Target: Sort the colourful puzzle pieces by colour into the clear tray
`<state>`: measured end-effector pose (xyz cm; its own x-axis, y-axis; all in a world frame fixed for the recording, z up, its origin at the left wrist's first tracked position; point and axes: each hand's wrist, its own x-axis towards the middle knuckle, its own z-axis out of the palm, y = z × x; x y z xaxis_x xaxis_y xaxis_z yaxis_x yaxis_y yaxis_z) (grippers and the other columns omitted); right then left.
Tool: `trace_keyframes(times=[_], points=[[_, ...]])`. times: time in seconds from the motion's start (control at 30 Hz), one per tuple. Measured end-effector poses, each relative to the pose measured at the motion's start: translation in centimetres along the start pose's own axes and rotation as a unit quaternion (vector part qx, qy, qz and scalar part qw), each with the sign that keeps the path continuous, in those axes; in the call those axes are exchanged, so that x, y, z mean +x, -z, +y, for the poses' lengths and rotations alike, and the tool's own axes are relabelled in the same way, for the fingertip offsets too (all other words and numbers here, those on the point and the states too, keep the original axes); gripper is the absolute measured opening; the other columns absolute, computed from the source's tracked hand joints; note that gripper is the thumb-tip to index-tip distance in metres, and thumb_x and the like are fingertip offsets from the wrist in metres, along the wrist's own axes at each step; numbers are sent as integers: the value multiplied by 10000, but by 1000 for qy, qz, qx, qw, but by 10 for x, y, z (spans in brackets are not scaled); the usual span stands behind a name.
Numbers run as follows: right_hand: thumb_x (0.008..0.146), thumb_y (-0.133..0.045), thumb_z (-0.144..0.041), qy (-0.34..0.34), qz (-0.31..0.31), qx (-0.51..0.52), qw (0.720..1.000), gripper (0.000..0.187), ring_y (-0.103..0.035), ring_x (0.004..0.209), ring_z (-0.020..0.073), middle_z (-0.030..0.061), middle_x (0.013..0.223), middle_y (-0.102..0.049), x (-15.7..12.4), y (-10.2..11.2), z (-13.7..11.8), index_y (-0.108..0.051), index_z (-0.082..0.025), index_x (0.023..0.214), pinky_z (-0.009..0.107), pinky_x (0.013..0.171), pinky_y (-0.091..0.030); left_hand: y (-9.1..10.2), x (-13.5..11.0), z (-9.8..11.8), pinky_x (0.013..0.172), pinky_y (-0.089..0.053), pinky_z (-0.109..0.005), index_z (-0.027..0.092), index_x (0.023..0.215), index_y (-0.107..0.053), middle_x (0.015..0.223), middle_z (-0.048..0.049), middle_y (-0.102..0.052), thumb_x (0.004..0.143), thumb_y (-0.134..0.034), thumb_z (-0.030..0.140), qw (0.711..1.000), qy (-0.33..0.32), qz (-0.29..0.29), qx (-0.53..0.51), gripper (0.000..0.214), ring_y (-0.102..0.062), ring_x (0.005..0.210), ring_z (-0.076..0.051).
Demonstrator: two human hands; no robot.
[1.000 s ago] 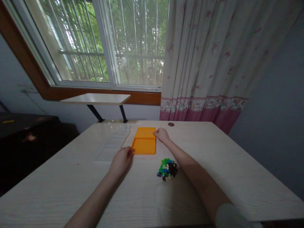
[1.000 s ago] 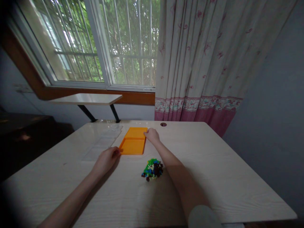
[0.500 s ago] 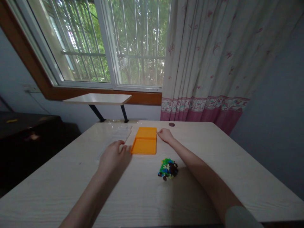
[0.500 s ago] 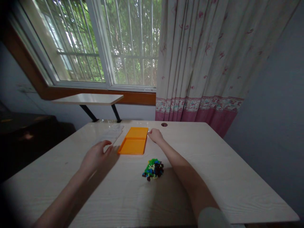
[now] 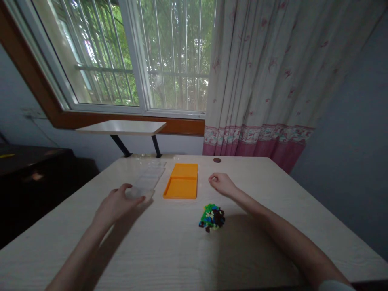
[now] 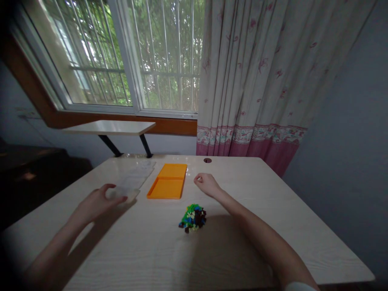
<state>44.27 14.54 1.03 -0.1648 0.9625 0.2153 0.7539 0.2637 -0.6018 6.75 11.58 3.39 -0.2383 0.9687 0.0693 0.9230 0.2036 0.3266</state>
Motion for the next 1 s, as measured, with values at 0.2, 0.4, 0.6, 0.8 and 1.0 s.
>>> trace_keyframes(times=[0.2,0.4,0.6,0.8,1.0], points=[[727,-564,-237,125,18,132,983,429,-544,665,88,38,932,-579,-17,-5,-27,-495,-203,1149,215,593,-451,-6,-17,80,791,-458,-346,144,1111,-469,1137,-128,-527,636,-559,481,911,-145,-81,-377,590,-571,917,-227],[579,-721,-292,203,81,139,966,851,-467,1036,200,87,1260,-372,-32,-6,-47,-282,-290,1308,363,833,-450,-44,-23,165,785,-453,-363,127,996,-535,1065,-122,-561,576,-653,417,871,-160,-74,-458,524,-558,918,-242],[617,-676,-271,159,169,135,963,693,-441,1079,209,79,1187,-420,-25,-3,-41,-330,-253,1217,359,856,-430,-59,-28,177,823,-437,-367,143,1046,-559,1065,-113,-573,626,-661,457,841,-169,-67,-510,534,-563,897,-223],[661,-615,-311,77,189,252,946,525,-512,948,169,43,1016,-490,-18,-11,-27,-305,-246,1081,303,757,-460,-80,-38,161,796,-464,-329,228,1103,-487,1098,-57,-546,622,-703,406,696,-137,-140,-691,557,-583,878,-159],[676,-629,-308,108,75,320,938,467,-549,890,143,28,985,-540,-24,-20,-32,-340,-245,1038,265,718,-465,-81,-51,162,864,-427,-337,176,1003,-563,1003,-78,-617,637,-709,392,619,-158,-224,-736,449,-574,956,-193]])
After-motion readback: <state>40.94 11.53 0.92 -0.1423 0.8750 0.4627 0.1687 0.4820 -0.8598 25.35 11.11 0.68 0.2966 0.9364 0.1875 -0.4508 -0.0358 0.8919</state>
